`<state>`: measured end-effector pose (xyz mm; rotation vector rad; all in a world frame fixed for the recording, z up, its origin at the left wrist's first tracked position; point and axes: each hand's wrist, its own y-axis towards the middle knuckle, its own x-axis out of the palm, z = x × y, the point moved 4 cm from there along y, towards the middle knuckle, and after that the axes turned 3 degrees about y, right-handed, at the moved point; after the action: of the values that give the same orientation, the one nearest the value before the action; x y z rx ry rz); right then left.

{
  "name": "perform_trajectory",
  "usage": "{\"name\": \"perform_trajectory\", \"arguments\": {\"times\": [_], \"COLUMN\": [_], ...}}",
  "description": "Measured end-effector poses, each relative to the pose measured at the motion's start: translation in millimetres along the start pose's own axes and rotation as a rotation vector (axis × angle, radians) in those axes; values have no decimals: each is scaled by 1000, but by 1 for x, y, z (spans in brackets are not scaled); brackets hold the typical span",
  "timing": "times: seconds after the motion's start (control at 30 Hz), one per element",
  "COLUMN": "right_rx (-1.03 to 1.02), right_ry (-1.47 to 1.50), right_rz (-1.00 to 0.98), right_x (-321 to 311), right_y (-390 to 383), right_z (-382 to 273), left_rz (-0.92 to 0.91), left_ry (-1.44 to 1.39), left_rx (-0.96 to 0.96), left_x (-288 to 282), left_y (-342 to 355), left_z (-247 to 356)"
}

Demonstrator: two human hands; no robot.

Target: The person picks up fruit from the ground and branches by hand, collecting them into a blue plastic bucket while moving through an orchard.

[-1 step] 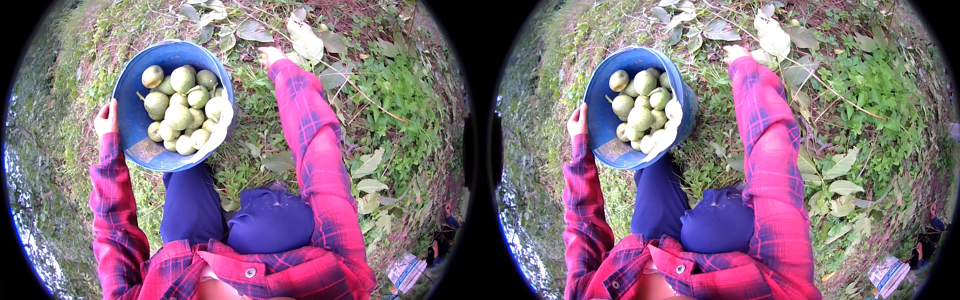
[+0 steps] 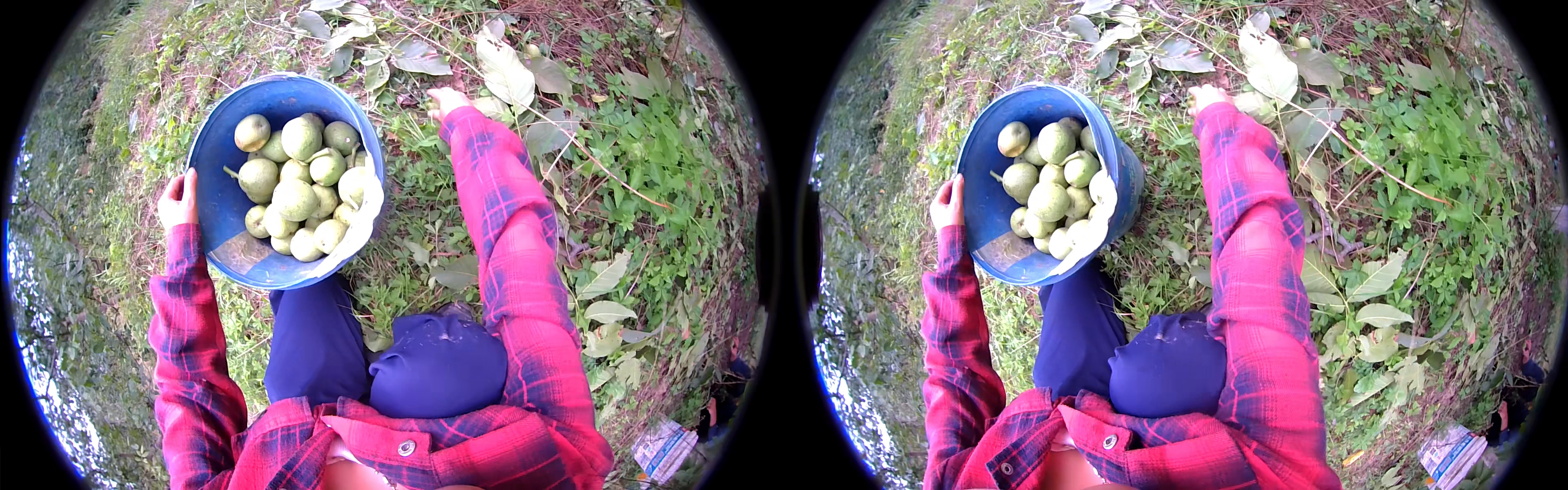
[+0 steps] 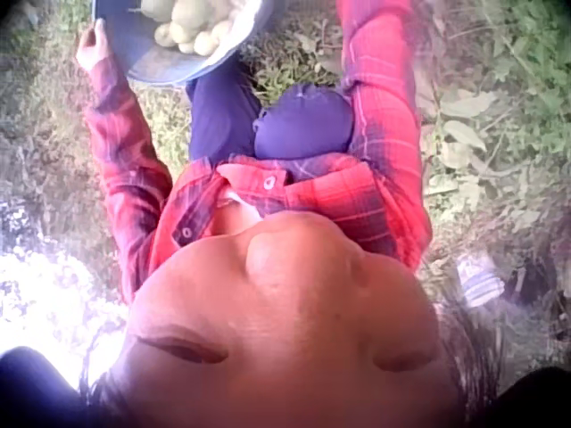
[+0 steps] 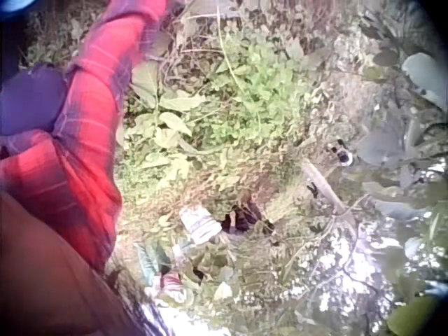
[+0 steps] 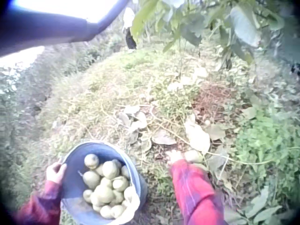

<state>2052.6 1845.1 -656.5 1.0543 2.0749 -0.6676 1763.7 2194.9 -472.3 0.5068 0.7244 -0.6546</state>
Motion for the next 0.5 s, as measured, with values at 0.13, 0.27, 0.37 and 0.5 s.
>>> {"name": "perform_trajectory", "arguments": {"times": [0.13,0.27,0.37,0.5], "right_rx": [144,118,-113,-633], "right_ry": [-241,516,1244,941], "right_rz": [147,701,695,327], "right_x": [8,-26,-69,-92], "right_y": [-11,-41,-84,-114], "right_z": [0,-5,-44,-168], "left_rz": [-60,-119,-157,-174], "left_ry": [187,54,-22,-150], "left_rx": [-5,-26,-97,-207], "left_x": [-4,0,-2,-7], "left_y": [-5,0,2,5], "left_z": [1,-14,-22,-31]}}
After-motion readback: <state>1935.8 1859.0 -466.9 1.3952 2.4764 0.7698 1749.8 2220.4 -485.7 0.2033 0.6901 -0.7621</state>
